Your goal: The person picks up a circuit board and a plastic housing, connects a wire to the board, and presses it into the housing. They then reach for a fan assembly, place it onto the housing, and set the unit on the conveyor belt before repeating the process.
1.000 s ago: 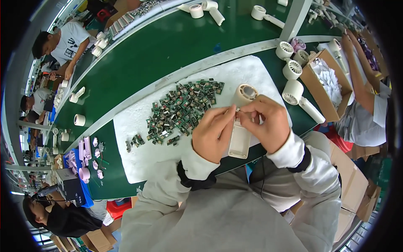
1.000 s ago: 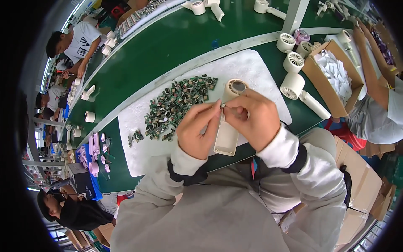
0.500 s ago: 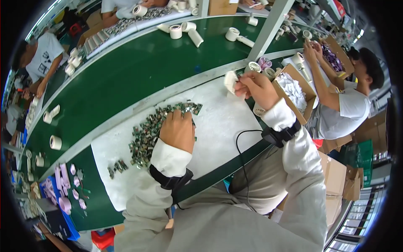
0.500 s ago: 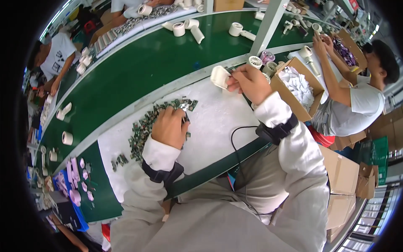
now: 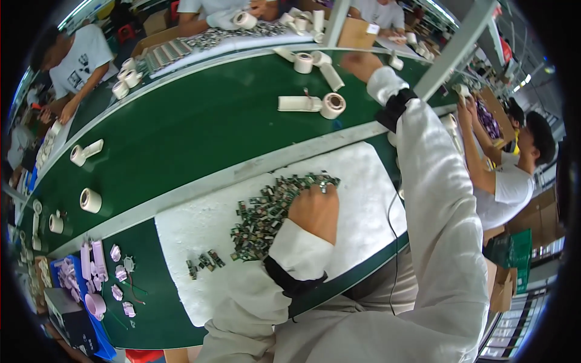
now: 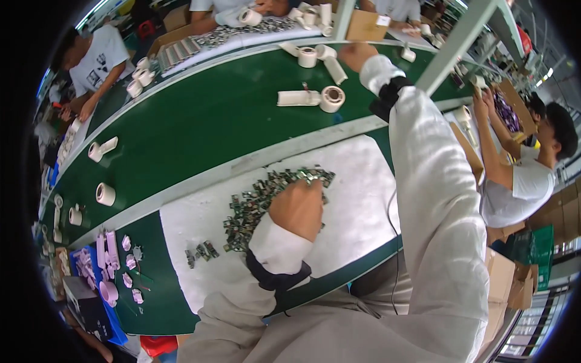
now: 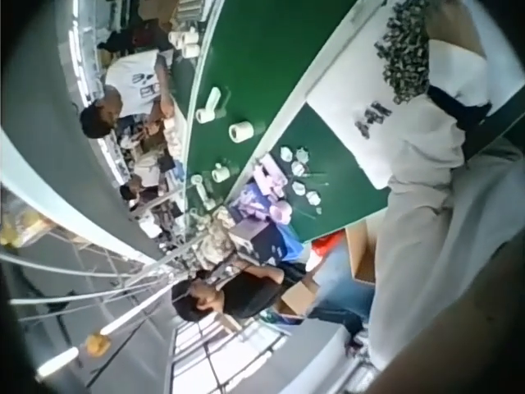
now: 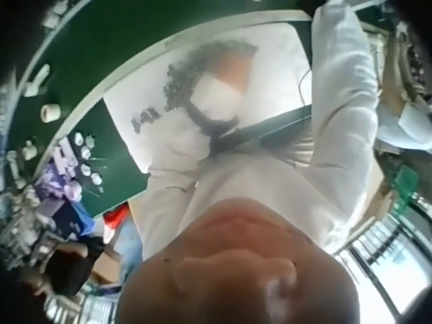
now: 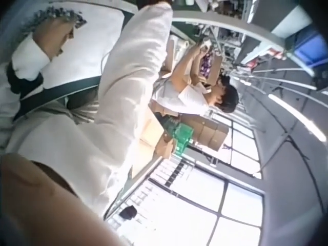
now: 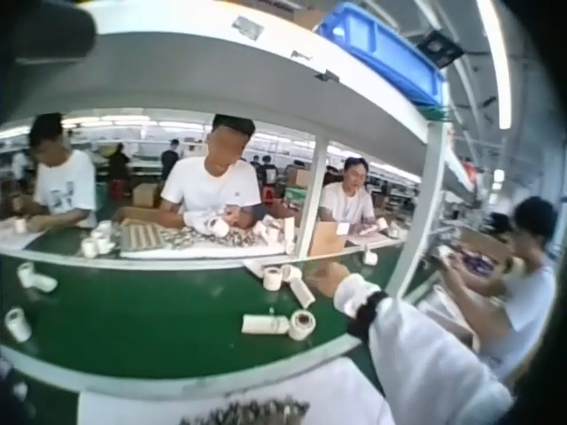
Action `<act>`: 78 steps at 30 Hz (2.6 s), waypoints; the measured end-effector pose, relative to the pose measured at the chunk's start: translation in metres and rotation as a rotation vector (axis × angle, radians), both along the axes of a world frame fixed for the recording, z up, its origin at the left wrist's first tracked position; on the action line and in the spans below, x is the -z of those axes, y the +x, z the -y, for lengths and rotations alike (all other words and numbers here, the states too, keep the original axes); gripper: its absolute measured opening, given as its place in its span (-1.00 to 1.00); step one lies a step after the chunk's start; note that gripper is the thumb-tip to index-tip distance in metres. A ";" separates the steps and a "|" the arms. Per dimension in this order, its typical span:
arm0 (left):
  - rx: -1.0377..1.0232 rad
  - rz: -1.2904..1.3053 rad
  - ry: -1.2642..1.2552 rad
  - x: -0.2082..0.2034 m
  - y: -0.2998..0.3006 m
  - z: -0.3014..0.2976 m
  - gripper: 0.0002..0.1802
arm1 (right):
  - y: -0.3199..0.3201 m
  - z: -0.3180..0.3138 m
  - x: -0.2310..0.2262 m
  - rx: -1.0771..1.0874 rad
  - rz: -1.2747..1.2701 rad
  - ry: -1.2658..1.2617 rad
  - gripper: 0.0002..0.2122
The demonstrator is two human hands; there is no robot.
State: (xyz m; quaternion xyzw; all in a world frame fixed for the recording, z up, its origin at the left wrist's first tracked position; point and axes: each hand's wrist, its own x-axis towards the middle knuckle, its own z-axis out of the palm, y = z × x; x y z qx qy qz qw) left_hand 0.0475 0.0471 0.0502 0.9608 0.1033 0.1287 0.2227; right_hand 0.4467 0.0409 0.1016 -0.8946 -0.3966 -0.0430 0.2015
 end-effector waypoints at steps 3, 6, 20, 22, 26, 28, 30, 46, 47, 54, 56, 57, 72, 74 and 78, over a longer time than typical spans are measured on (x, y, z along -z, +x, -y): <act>0.149 0.048 -0.100 -0.026 0.012 0.025 -0.78 | 0.144 0.109 0.042 0.345 0.068 -0.295 -0.30; 0.033 0.011 -0.109 -0.005 0.006 0.006 -0.81 | 0.071 0.015 0.112 0.468 0.119 -0.361 -0.43; 0.082 0.013 0.110 0.017 0.006 0.005 -0.89 | 0.052 0.036 0.066 0.233 -0.288 -0.171 -0.44; -0.049 -0.093 0.095 0.032 0.015 0.023 -0.88 | 0.072 0.029 0.085 0.235 -0.235 -0.249 -0.33; 0.171 -0.132 0.062 0.010 0.014 0.027 -0.91 | 0.146 0.071 0.115 0.377 -0.524 0.018 -0.17; 0.148 -0.118 0.092 0.013 0.012 0.029 -0.91 | 0.157 0.041 0.132 0.328 -0.164 0.003 -0.27; 0.126 -0.158 0.114 0.022 0.012 0.022 -0.90 | 0.133 0.012 0.135 0.312 -0.380 -0.026 -0.42; 0.162 -0.129 0.054 -0.001 0.003 0.020 -0.87 | -0.114 0.143 -0.091 0.147 0.714 0.037 -0.72; 0.140 -0.124 0.002 0.000 -0.001 0.021 -0.87 | -0.149 0.151 -0.096 0.067 0.704 0.038 -0.74; 0.235 0.035 0.003 0.016 0.010 -0.001 -0.86 | -0.261 0.214 -0.107 -0.095 0.702 -0.054 -0.81; 0.242 0.056 0.049 0.010 0.006 -0.003 -0.85 | -0.290 0.225 -0.080 -0.102 0.634 -0.116 -0.81; 0.214 0.051 0.006 0.006 0.009 -0.004 -0.83 | -0.299 0.231 -0.064 -0.088 0.564 -0.180 -0.80; 0.272 0.023 -0.351 0.008 -0.007 0.049 -0.73 | -0.285 0.232 0.006 -0.337 0.082 -0.084 -0.79; 0.290 -0.032 -0.163 0.009 -0.010 0.047 -0.69 | -0.281 0.222 0.018 -0.361 0.021 -0.283 -0.81; 0.243 0.050 -0.054 0.003 -0.016 0.059 -0.67 | -0.268 0.221 0.027 -0.526 0.009 -0.348 -0.87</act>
